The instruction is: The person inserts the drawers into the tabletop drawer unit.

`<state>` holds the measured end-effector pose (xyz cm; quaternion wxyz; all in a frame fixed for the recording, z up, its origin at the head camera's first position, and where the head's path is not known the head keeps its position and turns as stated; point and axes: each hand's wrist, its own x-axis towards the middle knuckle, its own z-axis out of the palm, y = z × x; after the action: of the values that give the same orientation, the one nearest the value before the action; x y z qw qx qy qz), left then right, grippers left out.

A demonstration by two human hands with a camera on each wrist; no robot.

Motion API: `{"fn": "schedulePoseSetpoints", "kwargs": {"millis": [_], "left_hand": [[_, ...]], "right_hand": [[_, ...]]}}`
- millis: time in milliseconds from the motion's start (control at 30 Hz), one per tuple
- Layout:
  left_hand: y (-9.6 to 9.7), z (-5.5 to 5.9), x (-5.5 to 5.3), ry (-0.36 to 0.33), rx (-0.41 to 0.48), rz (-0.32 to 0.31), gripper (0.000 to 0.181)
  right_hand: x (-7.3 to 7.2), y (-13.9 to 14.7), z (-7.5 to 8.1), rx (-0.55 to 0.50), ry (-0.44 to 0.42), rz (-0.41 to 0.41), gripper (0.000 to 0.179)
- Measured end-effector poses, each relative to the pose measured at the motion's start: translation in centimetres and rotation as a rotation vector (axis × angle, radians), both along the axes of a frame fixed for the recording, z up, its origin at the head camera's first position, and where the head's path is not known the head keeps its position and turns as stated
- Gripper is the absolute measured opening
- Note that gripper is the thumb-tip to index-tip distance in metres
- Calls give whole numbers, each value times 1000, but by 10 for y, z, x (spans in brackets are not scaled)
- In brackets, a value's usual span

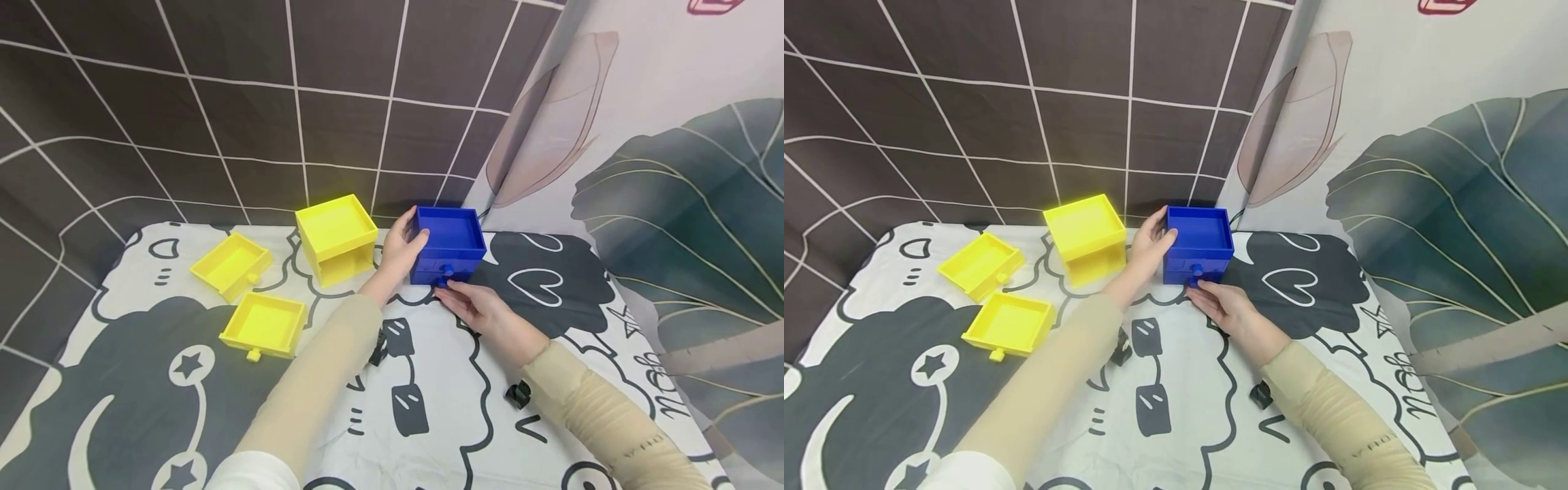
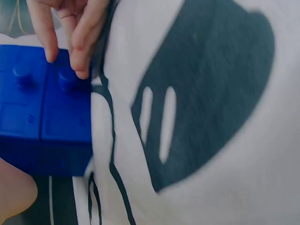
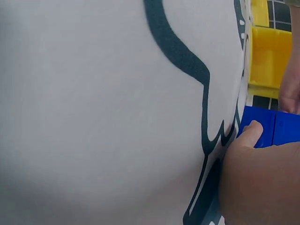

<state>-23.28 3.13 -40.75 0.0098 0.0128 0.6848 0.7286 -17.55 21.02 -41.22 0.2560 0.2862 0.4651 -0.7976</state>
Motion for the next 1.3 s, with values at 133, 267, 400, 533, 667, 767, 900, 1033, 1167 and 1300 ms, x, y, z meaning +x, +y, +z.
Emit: {"fn": "schedulePoseSetpoints", "kwargs": {"millis": [133,267,400,533,667,767,900,1033,1167,1300], "left_hand": [[1,3,2,-5,-9,3,60],[0,5,4,0,-8,4,60],[-5,8,7,24,-37,-24,61],[-13,10,11,52,-47,-73,61],[-22,14,17,77,-59,-126,61],[-30,18,23,120,-96,-172,61],[-42,26,32,170,-128,-229,62],[-57,38,42,183,-156,-254,63],[-71,51,50,207,-182,-256,64],[-87,63,61,212,-217,-262,65]], "right_hand": [[7,7,2,-13,36,42,25],[11,11,6,-37,53,61,26],[14,12,13,-68,82,90,31],[17,10,20,-79,149,141,34],[20,8,33,-87,229,207,33],[21,5,45,-67,285,268,32],[19,0,61,-20,367,338,28],[16,-7,76,2,449,389,22],[11,-17,88,74,551,423,47],[6,-31,95,204,615,422,53]]}}
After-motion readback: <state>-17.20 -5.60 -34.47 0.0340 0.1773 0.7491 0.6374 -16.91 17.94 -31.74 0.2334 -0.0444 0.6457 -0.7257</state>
